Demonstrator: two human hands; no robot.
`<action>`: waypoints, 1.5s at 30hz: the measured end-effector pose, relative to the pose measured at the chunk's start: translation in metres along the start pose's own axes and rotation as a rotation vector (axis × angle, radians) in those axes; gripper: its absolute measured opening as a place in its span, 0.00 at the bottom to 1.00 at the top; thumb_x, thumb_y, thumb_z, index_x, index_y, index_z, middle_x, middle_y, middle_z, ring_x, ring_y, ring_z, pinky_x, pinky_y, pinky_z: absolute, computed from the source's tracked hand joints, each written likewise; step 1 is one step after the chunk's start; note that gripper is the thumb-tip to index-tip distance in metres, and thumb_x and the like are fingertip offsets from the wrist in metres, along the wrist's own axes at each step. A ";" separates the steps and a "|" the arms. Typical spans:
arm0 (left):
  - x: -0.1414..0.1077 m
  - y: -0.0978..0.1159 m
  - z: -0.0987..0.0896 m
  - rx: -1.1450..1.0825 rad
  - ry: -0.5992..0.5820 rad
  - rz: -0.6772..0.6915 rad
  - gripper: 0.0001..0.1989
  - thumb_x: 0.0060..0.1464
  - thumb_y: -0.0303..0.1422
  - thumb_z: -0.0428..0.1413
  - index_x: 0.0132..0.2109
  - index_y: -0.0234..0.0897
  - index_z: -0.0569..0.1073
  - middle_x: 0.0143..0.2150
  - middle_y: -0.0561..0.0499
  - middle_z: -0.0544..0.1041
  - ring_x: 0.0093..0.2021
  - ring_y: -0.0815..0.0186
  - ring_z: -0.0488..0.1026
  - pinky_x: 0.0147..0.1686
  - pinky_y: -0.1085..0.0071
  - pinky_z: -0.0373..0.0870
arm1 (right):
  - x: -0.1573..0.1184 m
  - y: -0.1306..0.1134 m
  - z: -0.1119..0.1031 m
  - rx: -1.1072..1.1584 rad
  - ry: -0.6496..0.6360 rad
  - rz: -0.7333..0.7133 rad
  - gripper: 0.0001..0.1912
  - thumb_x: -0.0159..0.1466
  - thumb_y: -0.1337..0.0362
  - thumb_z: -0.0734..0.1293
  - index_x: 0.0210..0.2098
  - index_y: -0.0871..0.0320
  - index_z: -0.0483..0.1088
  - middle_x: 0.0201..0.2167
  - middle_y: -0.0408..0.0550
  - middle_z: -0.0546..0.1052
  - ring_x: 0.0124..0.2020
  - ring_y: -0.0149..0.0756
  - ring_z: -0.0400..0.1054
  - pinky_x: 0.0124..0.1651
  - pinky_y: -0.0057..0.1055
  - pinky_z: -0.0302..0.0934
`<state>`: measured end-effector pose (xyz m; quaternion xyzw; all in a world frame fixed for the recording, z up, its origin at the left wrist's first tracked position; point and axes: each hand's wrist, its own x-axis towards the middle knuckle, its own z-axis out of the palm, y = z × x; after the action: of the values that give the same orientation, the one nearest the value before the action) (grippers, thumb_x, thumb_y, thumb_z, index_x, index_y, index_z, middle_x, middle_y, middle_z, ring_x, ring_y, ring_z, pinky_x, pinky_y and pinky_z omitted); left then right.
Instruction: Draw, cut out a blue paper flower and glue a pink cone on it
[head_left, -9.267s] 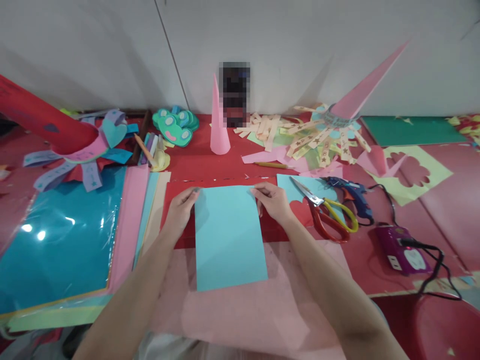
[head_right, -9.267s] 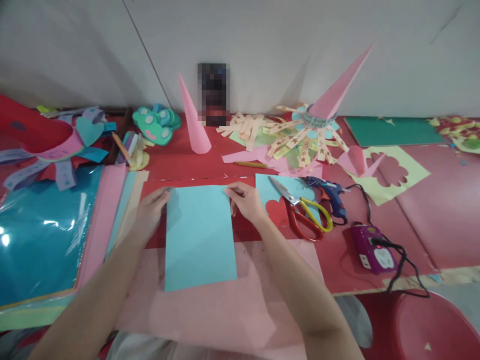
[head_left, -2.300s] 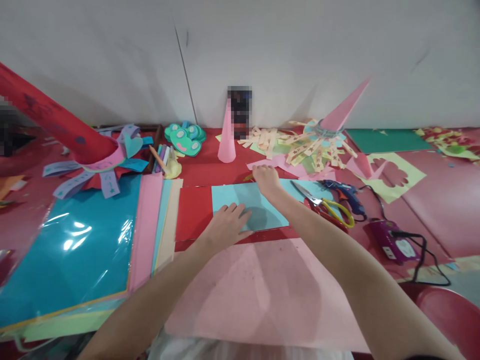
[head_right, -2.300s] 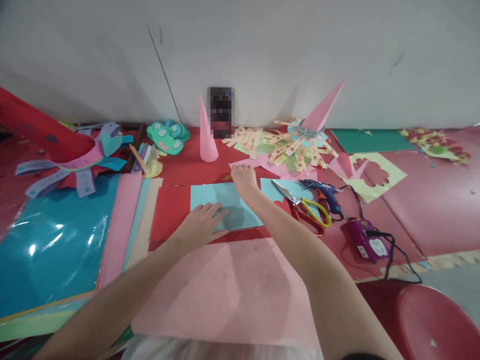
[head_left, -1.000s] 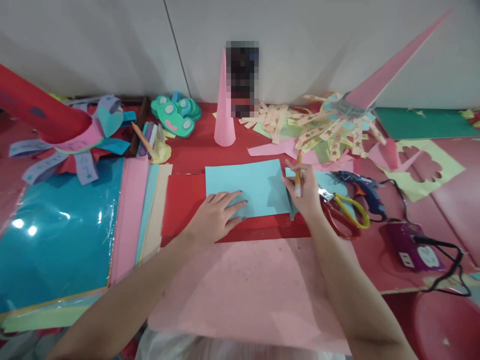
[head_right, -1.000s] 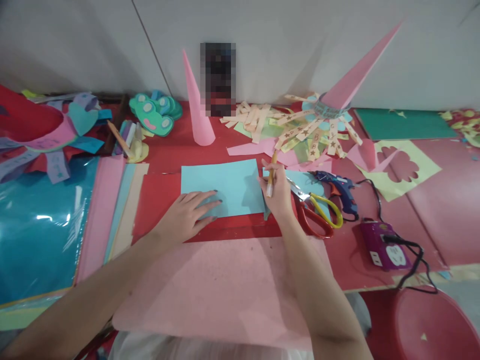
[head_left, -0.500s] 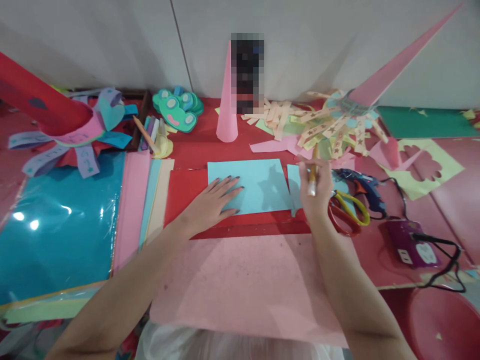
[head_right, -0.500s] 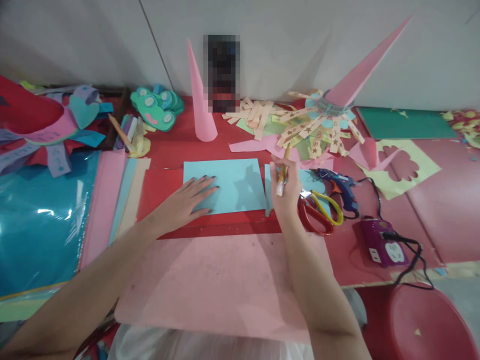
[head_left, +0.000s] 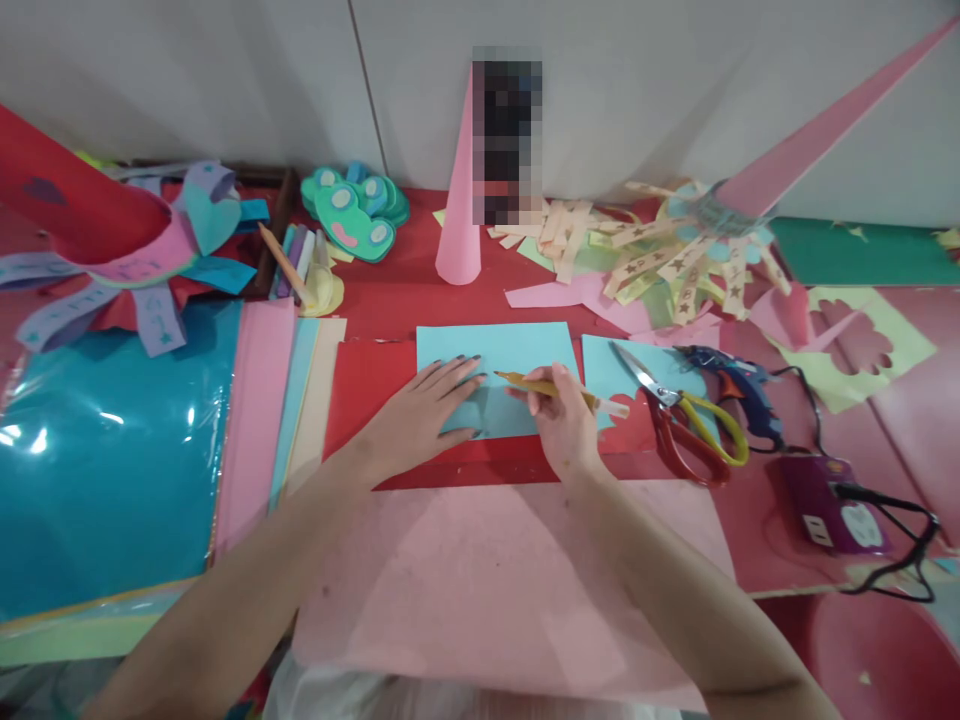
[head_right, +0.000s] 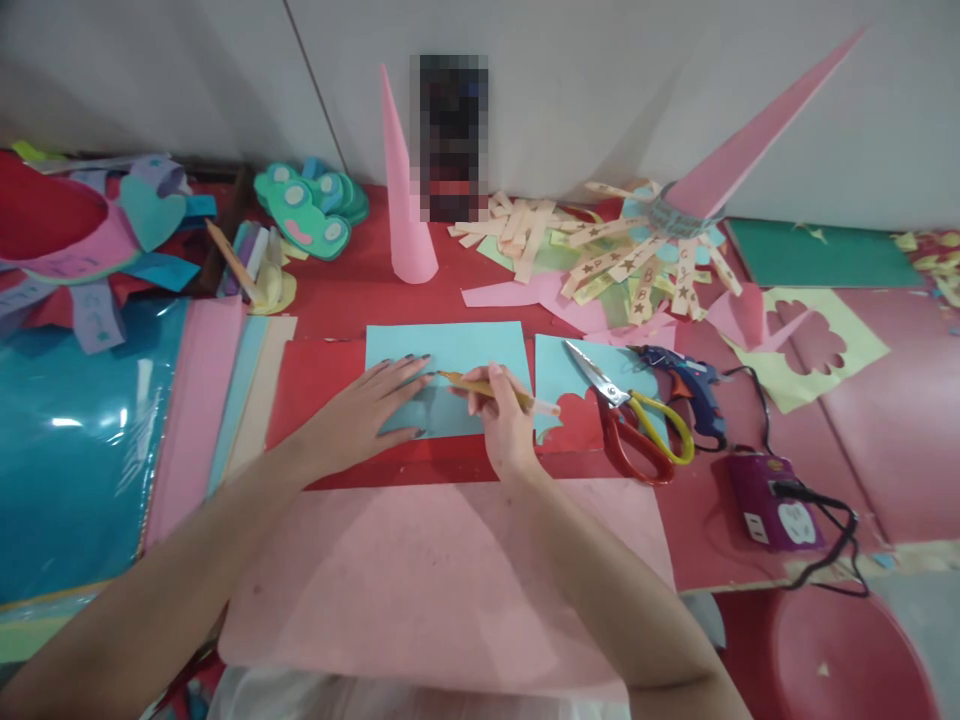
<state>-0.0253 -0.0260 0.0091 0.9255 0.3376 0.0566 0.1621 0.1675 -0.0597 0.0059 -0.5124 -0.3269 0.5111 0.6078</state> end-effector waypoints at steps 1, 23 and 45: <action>-0.001 -0.002 -0.002 -0.018 -0.010 -0.002 0.29 0.60 0.44 0.49 0.64 0.36 0.56 0.70 0.44 0.50 0.69 0.59 0.45 0.66 0.57 0.45 | -0.001 0.000 -0.001 0.001 -0.001 -0.003 0.17 0.62 0.49 0.62 0.27 0.56 0.70 0.14 0.36 0.61 0.17 0.27 0.57 0.36 0.37 0.70; -0.009 -0.017 -0.016 -0.124 -0.130 0.000 0.33 0.57 0.45 0.54 0.66 0.49 0.53 0.71 0.52 0.44 0.70 0.59 0.41 0.66 0.54 0.40 | -0.021 0.005 -0.005 -0.431 -0.232 -0.092 0.20 0.62 0.51 0.63 0.21 0.54 0.56 0.10 0.35 0.64 0.13 0.27 0.59 0.22 0.28 0.59; -0.009 -0.016 -0.016 -0.122 -0.120 0.010 0.31 0.56 0.43 0.55 0.64 0.51 0.57 0.71 0.50 0.43 0.70 0.57 0.41 0.66 0.51 0.41 | -0.028 0.003 -0.004 -0.556 -0.214 -0.161 0.19 0.63 0.55 0.63 0.20 0.54 0.56 0.11 0.38 0.66 0.14 0.29 0.62 0.22 0.27 0.60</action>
<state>-0.0448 -0.0162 0.0187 0.9172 0.3186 0.0222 0.2381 0.1629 -0.0879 0.0059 -0.5748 -0.5558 0.4031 0.4452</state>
